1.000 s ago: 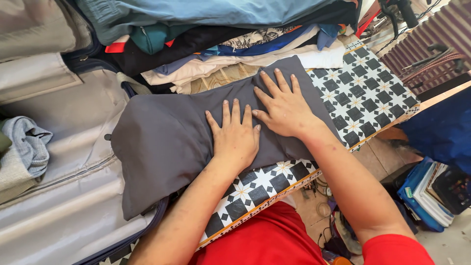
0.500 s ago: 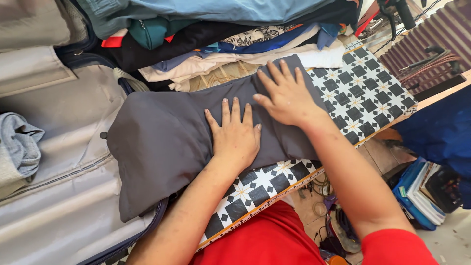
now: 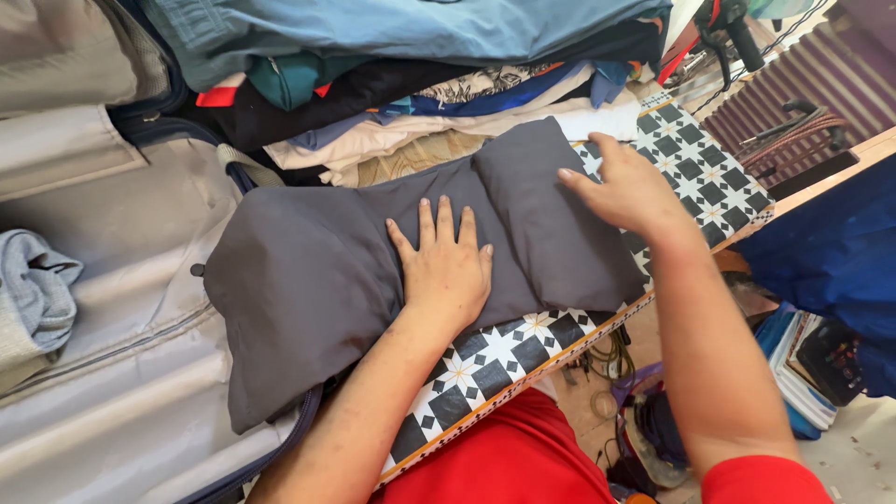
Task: The person folds grey and blue garments and packs them into a suitcase.
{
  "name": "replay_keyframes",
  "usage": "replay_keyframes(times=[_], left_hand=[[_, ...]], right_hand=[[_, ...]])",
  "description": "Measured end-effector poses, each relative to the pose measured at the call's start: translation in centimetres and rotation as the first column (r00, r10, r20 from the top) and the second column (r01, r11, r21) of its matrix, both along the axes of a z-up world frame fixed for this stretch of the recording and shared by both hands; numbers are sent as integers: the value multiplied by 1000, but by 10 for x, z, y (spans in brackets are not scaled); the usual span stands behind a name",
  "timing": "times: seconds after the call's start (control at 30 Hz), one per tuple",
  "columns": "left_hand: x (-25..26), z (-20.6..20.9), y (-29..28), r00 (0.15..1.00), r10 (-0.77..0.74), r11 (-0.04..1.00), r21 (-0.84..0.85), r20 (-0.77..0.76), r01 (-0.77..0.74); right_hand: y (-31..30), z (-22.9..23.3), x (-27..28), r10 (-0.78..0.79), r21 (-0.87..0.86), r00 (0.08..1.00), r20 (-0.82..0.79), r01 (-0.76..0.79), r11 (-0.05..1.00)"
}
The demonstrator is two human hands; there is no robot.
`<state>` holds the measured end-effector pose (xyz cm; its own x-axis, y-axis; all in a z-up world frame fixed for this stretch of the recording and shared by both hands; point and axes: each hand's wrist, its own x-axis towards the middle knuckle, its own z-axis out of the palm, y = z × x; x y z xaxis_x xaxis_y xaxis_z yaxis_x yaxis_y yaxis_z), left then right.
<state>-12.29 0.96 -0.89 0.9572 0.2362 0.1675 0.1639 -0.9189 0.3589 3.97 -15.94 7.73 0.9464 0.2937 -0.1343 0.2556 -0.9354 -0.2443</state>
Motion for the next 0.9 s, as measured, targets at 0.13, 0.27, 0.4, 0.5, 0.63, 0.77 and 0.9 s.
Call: replay_keyframes(times=[0.13,0.27,0.4,0.5,0.63,0.77,0.9], left_hand=[[1,-3,0,1000,3,1000,10,-4,-3],[2,-3,0,1000,6,1000,16,7,-6],[0,-3,1,999,-4,1000,-3,31,5],[-2,0,1,999,-7,998,-54,51,10],[-4,5,-8,997,-18,983,-183,79,32],[-5,7,-23,980,-63,927,-354,188,128],[-4,-2,-37,941,20,784,-590,339,196]], right_hand=[[-22,-12,16,17,273,969,-245,52,961],[-29,-24,31,196,464,932,-305,-35,885],[-27,-30,25,410,689,880,-238,-145,710],[-30,-32,17,434,671,897,-85,-270,690],[-41,-22,14,330,548,943,-44,-253,797],[-45,3,7,288,139,943,164,-311,940],[-26,15,-25,433,-339,789,437,-302,891]])
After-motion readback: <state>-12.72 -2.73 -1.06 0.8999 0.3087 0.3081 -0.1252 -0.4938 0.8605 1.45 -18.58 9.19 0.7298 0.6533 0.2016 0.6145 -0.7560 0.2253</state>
